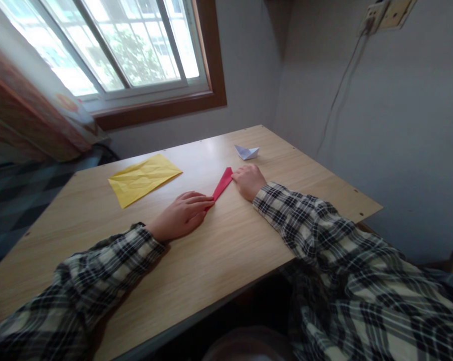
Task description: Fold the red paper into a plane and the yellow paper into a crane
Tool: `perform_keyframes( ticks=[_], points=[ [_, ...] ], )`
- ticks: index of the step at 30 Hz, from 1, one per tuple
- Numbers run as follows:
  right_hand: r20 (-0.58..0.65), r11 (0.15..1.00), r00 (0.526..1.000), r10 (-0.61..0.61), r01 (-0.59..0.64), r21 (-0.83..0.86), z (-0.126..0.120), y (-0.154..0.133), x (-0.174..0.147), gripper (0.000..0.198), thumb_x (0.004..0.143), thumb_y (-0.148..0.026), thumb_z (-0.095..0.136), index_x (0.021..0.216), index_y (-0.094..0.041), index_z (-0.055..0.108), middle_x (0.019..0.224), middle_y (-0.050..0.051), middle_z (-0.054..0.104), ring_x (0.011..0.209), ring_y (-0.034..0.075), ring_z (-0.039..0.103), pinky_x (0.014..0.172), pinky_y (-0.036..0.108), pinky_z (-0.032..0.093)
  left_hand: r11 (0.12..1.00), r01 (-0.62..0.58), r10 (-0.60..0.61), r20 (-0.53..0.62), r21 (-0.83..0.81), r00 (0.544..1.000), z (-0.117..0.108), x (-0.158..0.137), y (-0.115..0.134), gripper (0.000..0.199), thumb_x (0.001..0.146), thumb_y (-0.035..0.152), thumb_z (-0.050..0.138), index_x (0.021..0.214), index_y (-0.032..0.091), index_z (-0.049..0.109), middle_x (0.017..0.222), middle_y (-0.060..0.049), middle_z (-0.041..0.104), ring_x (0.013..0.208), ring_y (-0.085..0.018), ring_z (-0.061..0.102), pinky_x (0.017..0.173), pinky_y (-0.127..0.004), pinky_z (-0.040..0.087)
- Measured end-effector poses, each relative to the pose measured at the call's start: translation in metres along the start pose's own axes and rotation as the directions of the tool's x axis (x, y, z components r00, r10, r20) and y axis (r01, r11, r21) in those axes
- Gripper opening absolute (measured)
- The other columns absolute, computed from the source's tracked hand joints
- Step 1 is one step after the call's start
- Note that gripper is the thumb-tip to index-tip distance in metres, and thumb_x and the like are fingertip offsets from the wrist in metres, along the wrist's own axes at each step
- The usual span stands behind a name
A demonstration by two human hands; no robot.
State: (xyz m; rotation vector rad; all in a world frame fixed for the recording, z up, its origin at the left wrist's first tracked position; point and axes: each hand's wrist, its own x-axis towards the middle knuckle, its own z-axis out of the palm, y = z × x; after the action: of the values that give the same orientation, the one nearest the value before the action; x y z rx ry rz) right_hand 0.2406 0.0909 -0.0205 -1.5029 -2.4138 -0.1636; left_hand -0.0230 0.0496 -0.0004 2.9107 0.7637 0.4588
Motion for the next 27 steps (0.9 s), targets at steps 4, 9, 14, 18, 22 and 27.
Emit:
perform_keyframes(
  ticks=[4,9,14,18,22,27],
  points=[
    [0.004,0.997,0.998,0.069,-0.069,-0.026,-0.002,-0.002,-0.001,0.034,0.092,-0.016,0.049,0.118,-0.012,0.070,0.123,0.017,0.070,0.117,0.031,0.059,0.104,0.050,0.033,1.000,-0.011,0.011,-0.003,-0.006,1.000,0.001,-0.001,0.000,0.038,0.096,0.024,0.046,0.129,0.023,0.065,0.131,-0.007,0.068,0.119,-0.025,0.059,0.107,-0.050,0.044],
    [-0.036,0.988,0.989,0.147,-0.148,-0.042,0.001,-0.001,-0.003,0.033,0.096,-0.020,0.048,0.121,-0.010,0.067,0.122,0.020,0.069,0.118,0.034,0.058,0.104,0.052,0.033,1.000,-0.009,0.009,0.008,-0.011,1.000,0.001,-0.001,0.000,0.038,0.097,0.023,0.046,0.130,0.023,0.065,0.132,-0.006,0.067,0.120,-0.025,0.059,0.107,-0.050,0.044],
    [-0.202,0.997,0.977,0.065,-0.058,0.044,-0.002,-0.004,-0.003,0.042,0.100,-0.025,0.043,0.135,-0.007,0.057,0.139,0.020,0.060,0.130,0.032,0.051,0.110,0.049,0.030,1.000,-0.012,0.012,0.009,-0.023,1.000,0.002,-0.001,0.000,0.039,0.097,0.023,0.045,0.131,0.024,0.065,0.133,-0.006,0.067,0.120,-0.025,0.059,0.107,-0.050,0.044],
    [-0.223,0.955,0.943,-0.246,0.275,0.109,-0.005,-0.012,-0.006,0.038,0.099,-0.024,0.044,0.131,-0.016,0.063,0.137,0.011,0.064,0.126,0.026,0.057,0.114,0.049,0.027,1.000,-0.015,0.016,0.007,-0.008,1.000,0.001,-0.001,0.001,0.039,0.097,0.022,0.045,0.131,0.023,0.064,0.133,-0.006,0.067,0.120,-0.025,0.059,0.107,-0.049,0.044],
    [-0.165,0.844,0.859,-0.485,0.509,0.169,-0.001,-0.020,-0.009,0.032,0.100,-0.030,0.046,0.116,-0.020,0.072,0.122,0.007,0.073,0.109,0.022,0.067,0.111,0.047,0.031,1.000,-0.017,0.017,0.009,0.004,1.000,0.001,-0.001,0.001,0.038,0.097,0.022,0.045,0.129,0.022,0.065,0.130,-0.006,0.068,0.118,-0.024,0.060,0.106,-0.047,0.045],
    [-0.095,0.861,0.881,-0.463,0.473,0.185,0.002,-0.018,-0.006,0.032,0.100,-0.029,0.046,0.113,-0.020,0.074,0.120,0.007,0.074,0.111,0.022,0.067,0.107,0.047,0.034,1.000,-0.021,0.021,0.016,0.001,1.000,0.001,-0.001,0.001,0.039,0.097,0.022,0.045,0.132,0.023,0.063,0.133,-0.005,0.067,0.119,-0.024,0.059,0.107,-0.047,0.044]
  ],
)
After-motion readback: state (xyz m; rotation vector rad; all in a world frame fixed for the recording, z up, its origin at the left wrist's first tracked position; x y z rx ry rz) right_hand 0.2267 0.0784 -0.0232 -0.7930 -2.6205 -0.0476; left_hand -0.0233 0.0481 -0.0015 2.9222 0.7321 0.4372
